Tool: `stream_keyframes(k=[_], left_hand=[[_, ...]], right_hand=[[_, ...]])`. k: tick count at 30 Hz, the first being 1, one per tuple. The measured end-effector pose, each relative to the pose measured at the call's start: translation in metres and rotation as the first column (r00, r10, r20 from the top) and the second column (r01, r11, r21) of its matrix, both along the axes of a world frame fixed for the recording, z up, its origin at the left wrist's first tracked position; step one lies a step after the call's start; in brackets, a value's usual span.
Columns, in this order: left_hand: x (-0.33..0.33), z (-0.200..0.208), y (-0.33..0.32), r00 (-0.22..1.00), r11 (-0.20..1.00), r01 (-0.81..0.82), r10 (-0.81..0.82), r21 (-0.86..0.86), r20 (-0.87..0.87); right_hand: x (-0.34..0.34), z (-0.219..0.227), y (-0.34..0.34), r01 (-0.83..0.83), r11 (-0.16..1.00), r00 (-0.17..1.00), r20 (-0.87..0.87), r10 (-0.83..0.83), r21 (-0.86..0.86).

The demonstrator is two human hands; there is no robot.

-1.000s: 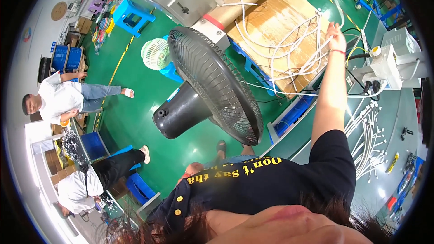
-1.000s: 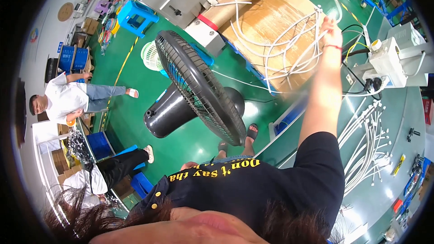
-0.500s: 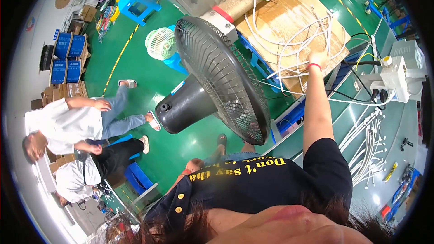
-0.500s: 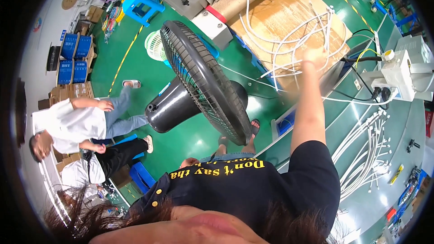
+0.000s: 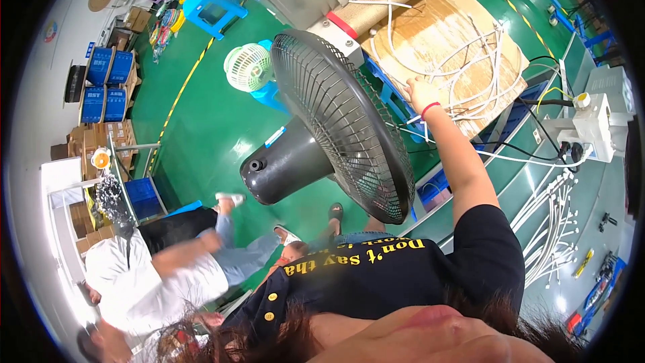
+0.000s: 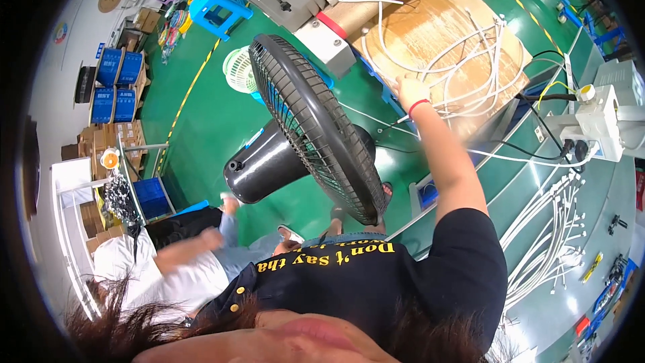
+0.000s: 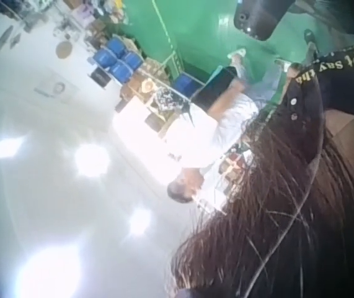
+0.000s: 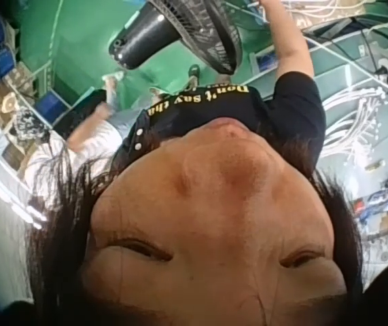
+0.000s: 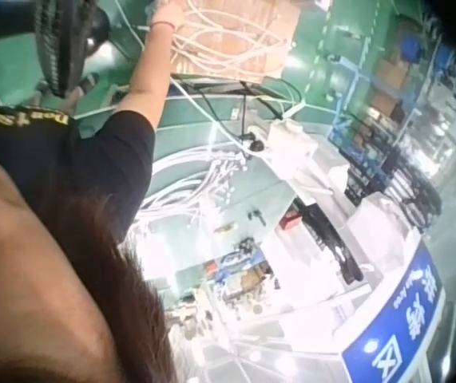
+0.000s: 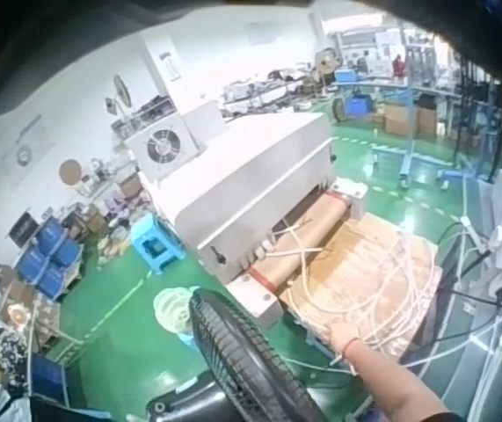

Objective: Assembling and organizing electrical cables by attaching connectors and grouping them at a workstation.

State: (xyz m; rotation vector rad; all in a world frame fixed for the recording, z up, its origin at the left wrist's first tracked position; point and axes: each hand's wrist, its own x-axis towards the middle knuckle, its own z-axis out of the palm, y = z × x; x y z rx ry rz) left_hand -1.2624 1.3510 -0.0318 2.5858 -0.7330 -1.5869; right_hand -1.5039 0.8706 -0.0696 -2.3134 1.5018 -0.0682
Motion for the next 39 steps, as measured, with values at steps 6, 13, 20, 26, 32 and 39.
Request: stream_keyframes(k=[6, 13, 20, 26, 32, 39], left_hand=[[0.018, -0.049, 0.034, 0.999, 0.997, 0.016, -0.019, -0.072, -0.035], [0.018, -0.061, 0.019, 0.999, 0.999, 0.043, -0.044, -0.032, -0.027], [0.017, -0.058, 0.014, 1.000, 0.999, 0.009, -0.010, -0.053, -0.017], [0.031, -0.087, 0.041, 0.996, 0.977, 0.051, -0.064, -0.208, -0.058], [0.043, -0.111, 0.055, 0.994, 0.977, -0.018, -0.007, -0.212, -0.113], [0.016, -0.043, 0.014, 0.996, 0.984, 0.057, -0.066, -0.171, -0.051]], right_hand=[[-0.046, 0.058, 0.000, 0.267, 0.954, 0.834, 0.528, -0.160, -0.134], [-0.070, 0.150, 0.040, 0.423, 0.878, -0.003, 0.969, -0.247, 0.225], [-0.104, 0.220, 0.031, 0.278, 0.918, -0.331, 0.925, -0.185, 0.283], [-0.121, 0.235, -0.014, 0.166, 0.924, -0.264, 0.918, -0.295, 0.345], [-0.168, 0.130, -0.132, 0.334, 0.722, -0.123, 0.788, -0.604, 0.605], [-0.175, -0.014, -0.138, 0.876, 0.482, 0.453, 0.379, -0.807, -0.022]])
